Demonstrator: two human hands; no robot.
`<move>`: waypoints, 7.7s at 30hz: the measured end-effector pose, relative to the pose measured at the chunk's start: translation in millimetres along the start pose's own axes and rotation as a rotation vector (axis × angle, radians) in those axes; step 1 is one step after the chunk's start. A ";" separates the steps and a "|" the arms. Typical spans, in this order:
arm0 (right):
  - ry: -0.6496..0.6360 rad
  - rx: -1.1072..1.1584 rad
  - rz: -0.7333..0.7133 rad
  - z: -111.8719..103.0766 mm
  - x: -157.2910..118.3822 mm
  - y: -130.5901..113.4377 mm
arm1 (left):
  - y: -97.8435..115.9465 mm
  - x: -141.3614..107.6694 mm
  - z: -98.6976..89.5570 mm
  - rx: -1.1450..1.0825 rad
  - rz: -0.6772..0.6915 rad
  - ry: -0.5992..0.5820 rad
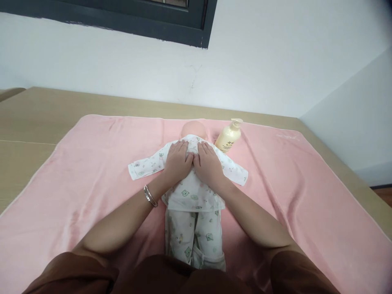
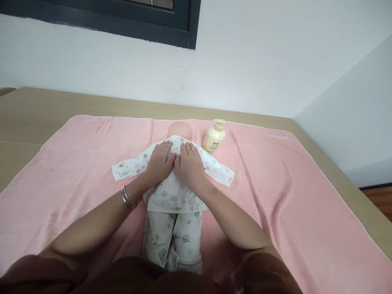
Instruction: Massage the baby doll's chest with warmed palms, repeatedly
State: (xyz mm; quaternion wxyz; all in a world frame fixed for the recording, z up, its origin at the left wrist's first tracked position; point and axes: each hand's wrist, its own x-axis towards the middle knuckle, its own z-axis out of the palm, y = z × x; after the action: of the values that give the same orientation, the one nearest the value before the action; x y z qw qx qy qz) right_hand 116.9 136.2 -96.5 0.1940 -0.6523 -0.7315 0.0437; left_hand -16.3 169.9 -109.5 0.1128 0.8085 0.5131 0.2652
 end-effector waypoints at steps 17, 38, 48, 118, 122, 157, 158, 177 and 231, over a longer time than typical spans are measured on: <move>0.032 0.028 0.001 2.1 -0.1 1.0 | 0.2 0.4 1.1 -0.012 -0.012 0.006; -0.053 -0.151 0.020 -9.7 0.5 3.5 | 24.8 -12.7 -16.1 0.028 0.006 -0.136; -0.048 -0.183 -0.005 -24.0 -2.7 -1.8 | 19.4 -6.5 -14.7 0.166 -0.070 -0.082; -0.164 -0.117 -0.027 -38.6 -5.5 -10.8 | 1.3 7.8 -18.6 0.069 -0.117 -0.071; -0.168 -0.066 -0.007 -34.4 6.2 -2.0 | 10.2 0.2 -21.0 0.146 -0.090 -0.053; -0.175 -0.044 0.000 -24.6 2.7 -12.0 | -4.6 4.9 -1.7 0.120 -0.040 -0.055; -0.184 -0.030 0.012 -23.1 6.9 -9.2 | -2.8 3.0 -1.0 0.124 -0.048 -0.055; -0.067 -0.062 -0.024 -7.4 20.2 10.5 | 24.3 -15.5 -16.2 0.254 0.022 -0.099; -0.120 -0.091 -0.029 -8.0 13.3 15.9 | 1.0 2.7 -4.3 0.094 0.008 -0.016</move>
State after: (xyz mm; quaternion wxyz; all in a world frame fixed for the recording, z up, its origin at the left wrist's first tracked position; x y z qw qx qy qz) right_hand 133.6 150.0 -91.2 0.1207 -0.6459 -0.7524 0.0463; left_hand -16.9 171.5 -104.6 0.0776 0.8171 0.5207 0.2348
